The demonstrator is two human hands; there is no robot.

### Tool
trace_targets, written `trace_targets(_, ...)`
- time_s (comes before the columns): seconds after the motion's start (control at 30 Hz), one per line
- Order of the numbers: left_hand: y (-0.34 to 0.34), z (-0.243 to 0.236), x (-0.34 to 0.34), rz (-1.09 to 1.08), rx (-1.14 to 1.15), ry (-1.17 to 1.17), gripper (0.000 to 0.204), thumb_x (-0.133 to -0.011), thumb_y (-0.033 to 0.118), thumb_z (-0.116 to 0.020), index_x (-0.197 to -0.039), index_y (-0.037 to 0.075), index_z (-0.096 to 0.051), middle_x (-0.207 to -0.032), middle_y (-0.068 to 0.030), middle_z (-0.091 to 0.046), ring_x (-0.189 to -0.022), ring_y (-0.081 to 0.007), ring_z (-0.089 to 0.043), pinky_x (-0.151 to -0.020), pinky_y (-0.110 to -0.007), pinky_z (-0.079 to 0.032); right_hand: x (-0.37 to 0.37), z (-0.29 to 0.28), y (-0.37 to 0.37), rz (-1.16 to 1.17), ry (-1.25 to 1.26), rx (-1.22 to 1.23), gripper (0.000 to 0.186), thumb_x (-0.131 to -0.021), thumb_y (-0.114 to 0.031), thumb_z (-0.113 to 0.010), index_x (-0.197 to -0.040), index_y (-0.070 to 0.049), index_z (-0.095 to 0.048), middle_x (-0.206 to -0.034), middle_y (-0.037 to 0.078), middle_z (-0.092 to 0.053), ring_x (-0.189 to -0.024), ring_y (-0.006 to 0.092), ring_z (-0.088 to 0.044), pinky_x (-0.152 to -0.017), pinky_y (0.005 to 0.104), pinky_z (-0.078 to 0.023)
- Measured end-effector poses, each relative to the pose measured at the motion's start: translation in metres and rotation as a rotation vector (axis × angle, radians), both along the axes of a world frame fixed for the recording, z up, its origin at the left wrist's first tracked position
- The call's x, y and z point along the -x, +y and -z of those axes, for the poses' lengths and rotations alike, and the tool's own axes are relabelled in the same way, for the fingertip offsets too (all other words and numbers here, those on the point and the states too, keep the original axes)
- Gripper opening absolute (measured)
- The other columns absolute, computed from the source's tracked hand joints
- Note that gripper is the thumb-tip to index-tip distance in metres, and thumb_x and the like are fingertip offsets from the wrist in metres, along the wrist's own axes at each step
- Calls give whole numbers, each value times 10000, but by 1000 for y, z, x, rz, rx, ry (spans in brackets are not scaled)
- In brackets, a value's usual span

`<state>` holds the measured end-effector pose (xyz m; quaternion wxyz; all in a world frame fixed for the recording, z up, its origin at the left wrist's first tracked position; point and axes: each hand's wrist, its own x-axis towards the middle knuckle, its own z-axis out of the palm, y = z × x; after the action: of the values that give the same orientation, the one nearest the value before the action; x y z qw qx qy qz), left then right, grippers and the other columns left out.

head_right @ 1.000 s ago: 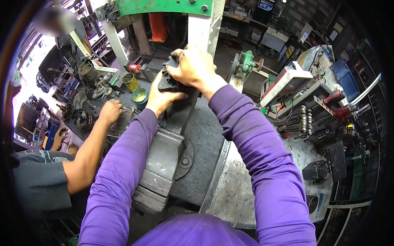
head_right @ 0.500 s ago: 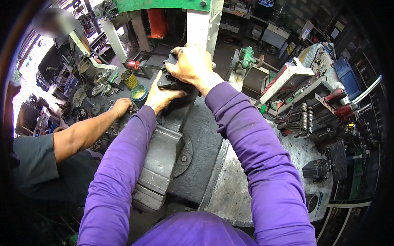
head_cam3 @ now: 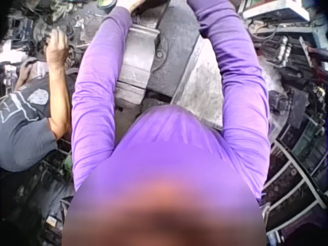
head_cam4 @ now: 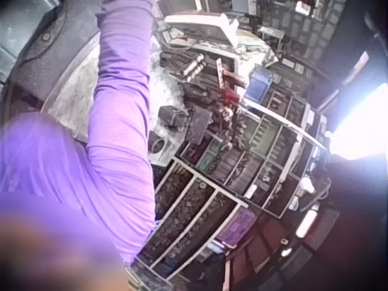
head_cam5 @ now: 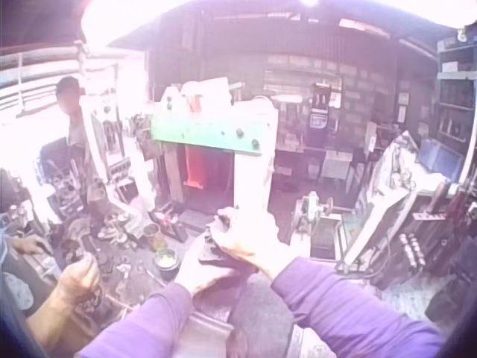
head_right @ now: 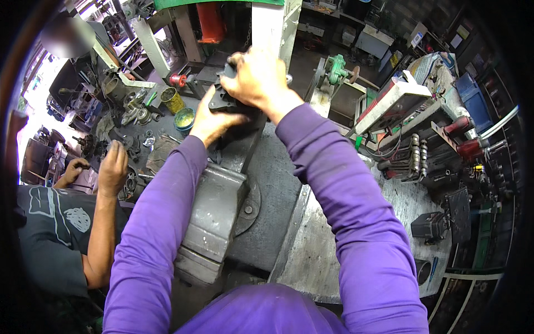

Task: The person uses a screwdriver to remove screws from a mechanical housing on a workbench, then places the housing on a press and removes a cylindrical component. The person handles the housing and the cylindrical component throughout the sequence.

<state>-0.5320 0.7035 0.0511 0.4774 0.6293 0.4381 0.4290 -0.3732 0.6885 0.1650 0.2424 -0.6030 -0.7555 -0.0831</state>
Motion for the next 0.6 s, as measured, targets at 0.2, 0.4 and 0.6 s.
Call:
trace_targets(0.2,-2,17,0,21,-7,-83,1141,-557,170,-1048,-1535,33,-476,-1414,-129,-661,-1305,-240,-641,-1158,-403,-504,-7,30,10,-34,86,-82,518,-819,-499,-766,-1176,-129,-829,-1076,184,-758,-1110,362,-721,-970,475,-591)
trace_targets(0.4,-1,4,0,27,-68,-160,1124,-546,147,-1049,-1515,36,-491,-1413,-119,-662,-1302,-240,-642,-1156,-409,-506,-3,3,5,-61,36,-80,514,-819,-518,-768,-1165,-144,-833,-1069,170,-762,-1090,356,-727,-949,475,-597)
trace_targets(0.6,13,-10,-3,38,-258,-236,1078,-572,150,-1037,-1510,48,-517,-1392,-95,-675,-1266,-218,-653,-1130,-389,-530,-4,-20,7,-86,52,-320,498,-816,-507,-745,-1124,-127,-840,-1032,175,-757,-1035,356,-739,-923,482,-600)
